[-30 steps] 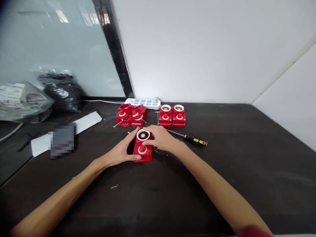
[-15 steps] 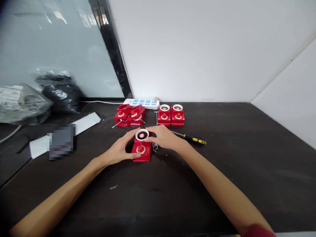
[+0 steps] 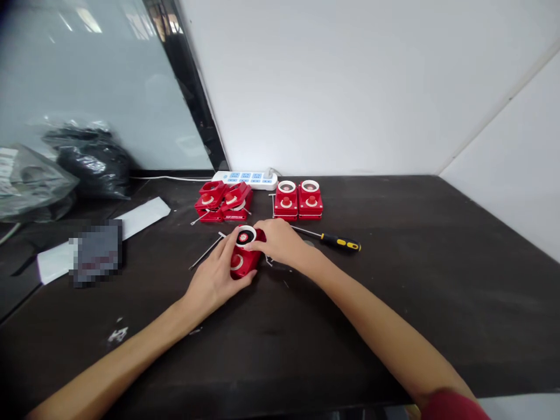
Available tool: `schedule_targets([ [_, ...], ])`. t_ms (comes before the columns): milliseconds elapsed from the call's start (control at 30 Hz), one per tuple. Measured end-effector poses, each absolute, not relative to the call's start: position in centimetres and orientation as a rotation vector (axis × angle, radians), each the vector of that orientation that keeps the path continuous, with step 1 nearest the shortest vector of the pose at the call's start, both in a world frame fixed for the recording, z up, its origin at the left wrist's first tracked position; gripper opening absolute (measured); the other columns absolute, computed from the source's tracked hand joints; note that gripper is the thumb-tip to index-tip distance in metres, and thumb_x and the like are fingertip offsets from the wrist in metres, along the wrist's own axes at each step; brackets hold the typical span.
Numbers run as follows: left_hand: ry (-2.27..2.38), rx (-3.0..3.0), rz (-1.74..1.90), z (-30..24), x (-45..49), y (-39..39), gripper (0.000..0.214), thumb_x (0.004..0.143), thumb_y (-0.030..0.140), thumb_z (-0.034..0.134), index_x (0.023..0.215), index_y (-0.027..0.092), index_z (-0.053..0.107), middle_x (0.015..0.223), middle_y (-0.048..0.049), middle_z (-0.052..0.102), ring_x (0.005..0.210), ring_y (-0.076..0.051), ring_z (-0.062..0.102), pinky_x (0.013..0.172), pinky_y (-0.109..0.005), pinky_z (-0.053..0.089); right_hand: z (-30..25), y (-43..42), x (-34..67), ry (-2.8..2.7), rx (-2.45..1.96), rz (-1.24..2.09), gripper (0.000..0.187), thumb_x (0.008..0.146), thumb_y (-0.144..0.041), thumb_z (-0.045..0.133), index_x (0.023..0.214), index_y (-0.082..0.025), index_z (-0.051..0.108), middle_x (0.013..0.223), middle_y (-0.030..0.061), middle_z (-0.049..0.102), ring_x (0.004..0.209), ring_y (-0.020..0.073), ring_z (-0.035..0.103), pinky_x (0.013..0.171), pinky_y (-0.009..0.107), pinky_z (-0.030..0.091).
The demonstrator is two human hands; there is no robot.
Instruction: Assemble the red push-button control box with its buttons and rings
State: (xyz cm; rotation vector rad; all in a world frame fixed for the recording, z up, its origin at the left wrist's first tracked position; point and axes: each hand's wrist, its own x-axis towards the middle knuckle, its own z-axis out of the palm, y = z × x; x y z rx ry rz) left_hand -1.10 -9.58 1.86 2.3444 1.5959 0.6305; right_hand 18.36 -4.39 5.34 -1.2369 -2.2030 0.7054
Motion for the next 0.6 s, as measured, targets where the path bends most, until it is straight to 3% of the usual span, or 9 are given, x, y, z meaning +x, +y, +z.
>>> schedule_targets([
  [133, 1.560, 2.343, 0.577, 2.4, -1.8, -9.1, 0.092, 0.077, 0.027, 0.065, 0.155, 0.028, 0.016, 0.142, -0.0111, 0.049, 0.109, -0.030, 0.064, 0.088, -0.042, 0.055, 6.1, -3.9, 19.9, -2.243, -1.189, 0.736, 0.022, 0.087, -0.025, 0.064, 0.106, -0.018, 0.073, 0.100, 0.0085, 0.075, 0.091, 0.0216, 0.069, 0.082, 0.035, 0.050],
  [267, 1.445, 2.338, 0.551, 3.2, -2.9, -8.4, 0.091, 0.075, 0.023, 0.064, 0.154, 0.030, 0.020, 0.141, -0.0101, 0.050, 0.116, -0.033, 0.059, 0.096, -0.047, 0.050, 6.6, -2.9, 22.9, -2.248, -1.362, 0.638, 0.020, 0.085, -0.015, 0.058, 0.094, -0.019, 0.075, 0.090, 0.0069, 0.075, 0.082, 0.0206, 0.069, 0.076, 0.035, 0.051],
  [400, 1.497, 2.323, 0.597, 3.1, -2.8, -8.5, 0.082, 0.079, 0.029, 0.064, 0.152, 0.026, 0.026, 0.136, -0.0114, 0.053, 0.118, -0.034, 0.057, 0.097, -0.049, 0.049, 6.5, -2.7, 25.1, -2.447, -1.626, 0.489, 0.002, 0.073, -0.017, 0.070, 0.073, -0.019, 0.072, 0.071, 0.0072, 0.069, 0.067, 0.0217, 0.065, 0.060, 0.034, 0.046],
  [500, 1.545, 2.317, 0.652, 2.7, -2.5, -8.6, 0.067, 0.090, 0.043, 0.056, 0.149, 0.025, 0.032, 0.133, -0.0117, 0.055, 0.119, -0.033, 0.057, 0.098, -0.049, 0.048, 6.4, -3.1, 25.3, -2.519, -1.921, 0.430, 0.020, 0.058, -0.026, 0.084, 0.066, -0.019, 0.067, 0.062, 0.0070, 0.063, 0.054, 0.0212, 0.060, 0.048, 0.032, 0.039],
  [600, 1.540, 2.276, 0.695, 2.4, -2.4, -8.4, 0.062, 0.093, 0.046, 0.053, 0.148, 0.025, 0.034, 0.133, -0.0105, 0.056, 0.118, -0.031, 0.059, 0.098, -0.047, 0.049, 6.2, -3.5, 24.8, -2.510, -2.078, 0.488, 0.027, 0.056, -0.029, 0.087, 0.063, -0.019, 0.063, 0.052, 0.0027, 0.055, 0.042, 0.0171, 0.054, 0.043, 0.031, 0.036],
])
